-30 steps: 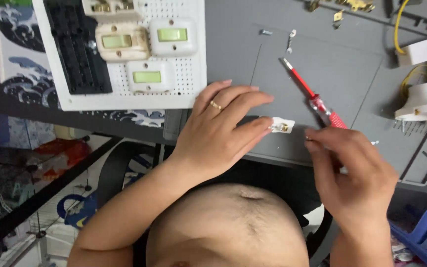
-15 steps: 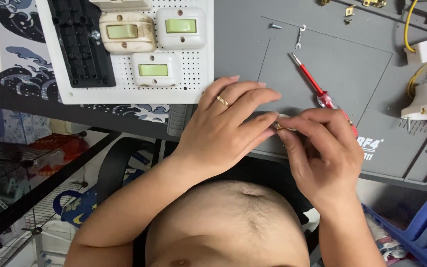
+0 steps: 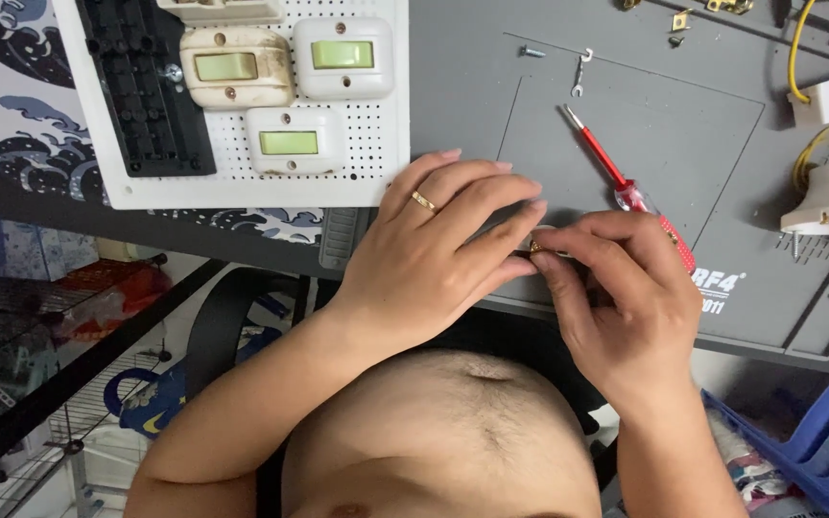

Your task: Assembling electrical switches and sockets onto a mounting plate using a screwdriver.

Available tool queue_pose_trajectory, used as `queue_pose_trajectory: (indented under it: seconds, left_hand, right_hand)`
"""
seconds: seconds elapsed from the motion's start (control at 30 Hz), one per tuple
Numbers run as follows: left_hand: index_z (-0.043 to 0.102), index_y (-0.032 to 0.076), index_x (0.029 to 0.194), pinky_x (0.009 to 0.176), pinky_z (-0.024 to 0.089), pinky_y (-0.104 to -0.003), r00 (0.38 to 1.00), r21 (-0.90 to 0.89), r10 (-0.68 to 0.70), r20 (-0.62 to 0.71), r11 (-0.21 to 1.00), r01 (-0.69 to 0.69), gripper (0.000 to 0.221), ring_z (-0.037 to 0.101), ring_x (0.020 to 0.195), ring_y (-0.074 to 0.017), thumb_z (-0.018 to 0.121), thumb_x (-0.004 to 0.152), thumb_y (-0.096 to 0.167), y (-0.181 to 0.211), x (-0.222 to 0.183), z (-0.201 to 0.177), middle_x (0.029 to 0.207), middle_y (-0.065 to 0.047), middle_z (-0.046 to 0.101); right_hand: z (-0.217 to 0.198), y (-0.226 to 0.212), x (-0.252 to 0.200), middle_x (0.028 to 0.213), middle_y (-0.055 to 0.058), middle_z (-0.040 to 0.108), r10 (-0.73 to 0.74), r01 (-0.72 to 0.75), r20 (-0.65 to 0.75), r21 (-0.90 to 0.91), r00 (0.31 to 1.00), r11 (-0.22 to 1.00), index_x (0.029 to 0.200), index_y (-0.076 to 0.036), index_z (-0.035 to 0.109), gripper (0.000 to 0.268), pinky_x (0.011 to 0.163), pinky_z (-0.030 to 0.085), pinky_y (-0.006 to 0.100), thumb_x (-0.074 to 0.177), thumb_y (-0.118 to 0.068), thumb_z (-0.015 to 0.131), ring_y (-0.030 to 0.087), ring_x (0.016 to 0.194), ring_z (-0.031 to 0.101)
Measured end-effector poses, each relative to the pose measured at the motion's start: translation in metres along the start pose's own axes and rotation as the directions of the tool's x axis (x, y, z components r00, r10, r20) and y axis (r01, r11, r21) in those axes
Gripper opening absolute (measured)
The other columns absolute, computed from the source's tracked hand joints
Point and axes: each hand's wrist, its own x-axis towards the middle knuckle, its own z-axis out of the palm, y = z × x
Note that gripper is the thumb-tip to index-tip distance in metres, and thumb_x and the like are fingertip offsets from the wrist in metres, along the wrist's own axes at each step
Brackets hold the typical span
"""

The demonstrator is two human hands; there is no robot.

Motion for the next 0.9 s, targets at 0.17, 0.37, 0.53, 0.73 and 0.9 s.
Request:
queue_pose_trajectory:
  seconds: [0.17, 0.37, 0.53, 0.73, 0.9]
  left_hand:
    - [0.078, 0.014, 0.121, 0.12, 0.041, -0.045, 1.0, -0.022, -0.004, 0.007, 1.0, 0.004, 0.037, 0.06, 0.13, -0.0211, 0.096, 0.099, 0.038, 0.0, 0.0, 0.0, 0.134, 0.002, 0.069]
    - [0.078, 0.016, 0.116, 0.117, 0.042, -0.044, 1.0, -0.025, -0.004, -0.003, 1.0, 0.004, 0.03, 0.061, 0.128, -0.0203, 0.097, 0.1, 0.034, 0.001, 0.002, -0.001, 0.133, 0.004, 0.07]
    - [0.079, 0.018, 0.116, 0.116, 0.042, -0.044, 1.0, -0.028, 0.001, -0.001, 1.0, -0.001, 0.026, 0.063, 0.127, -0.0206, 0.095, 0.101, 0.033, 0.001, 0.003, -0.001, 0.133, 0.004, 0.07]
    - [0.079, 0.017, 0.114, 0.114, 0.04, -0.043, 1.0, -0.042, 0.008, -0.003, 0.999, -0.008, 0.022, 0.063, 0.124, -0.0209, 0.091, 0.104, 0.032, 0.002, 0.004, 0.0, 0.13, 0.004, 0.072]
    - [0.079, 0.023, 0.11, 0.112, 0.041, -0.044, 1.0, -0.074, -0.007, -0.025, 0.997, 0.005, 0.01, 0.065, 0.123, -0.022, 0.088, 0.105, 0.023, 0.003, 0.004, 0.002, 0.128, 0.003, 0.072]
  right_hand:
    - [0.0, -0.001, 0.001, 0.108, 0.016, 0.064, 0.0, 0.001, 0.017, -0.019, 1.0, 1.0, 0.113, 0.004, 0.077, 0.011, 0.084, 0.053, 0.035, 0.104, 0.009, 0.08, 0.026, 0.089, 0.064]
    - [-0.003, -0.001, 0.004, 0.108, 0.015, 0.065, -0.001, 0.002, 0.042, -0.031, 0.999, 1.0, 0.114, 0.002, 0.078, 0.011, 0.084, 0.052, 0.036, 0.104, 0.008, 0.079, 0.027, 0.091, 0.064]
    - [-0.008, -0.005, 0.006, 0.109, 0.015, 0.066, 0.019, -0.02, 0.053, 0.007, 0.998, 1.0, 0.115, 0.002, 0.078, 0.012, 0.088, 0.053, 0.036, 0.104, 0.007, 0.077, 0.028, 0.094, 0.066]
    - [-0.028, -0.006, -0.003, 0.115, 0.022, 0.066, 0.056, -0.056, 0.004, 0.054, 0.998, 0.997, 0.122, 0.007, 0.077, 0.018, 0.093, 0.054, 0.036, 0.106, -0.001, 0.073, 0.03, 0.102, 0.068]
    - [-0.051, 0.019, -0.023, 0.13, 0.022, 0.064, 0.123, -0.109, -0.002, -0.474, 0.992, 0.874, 0.141, -0.001, 0.08, 0.035, 0.097, 0.055, 0.046, 0.111, -0.018, 0.089, 0.036, 0.113, 0.068]
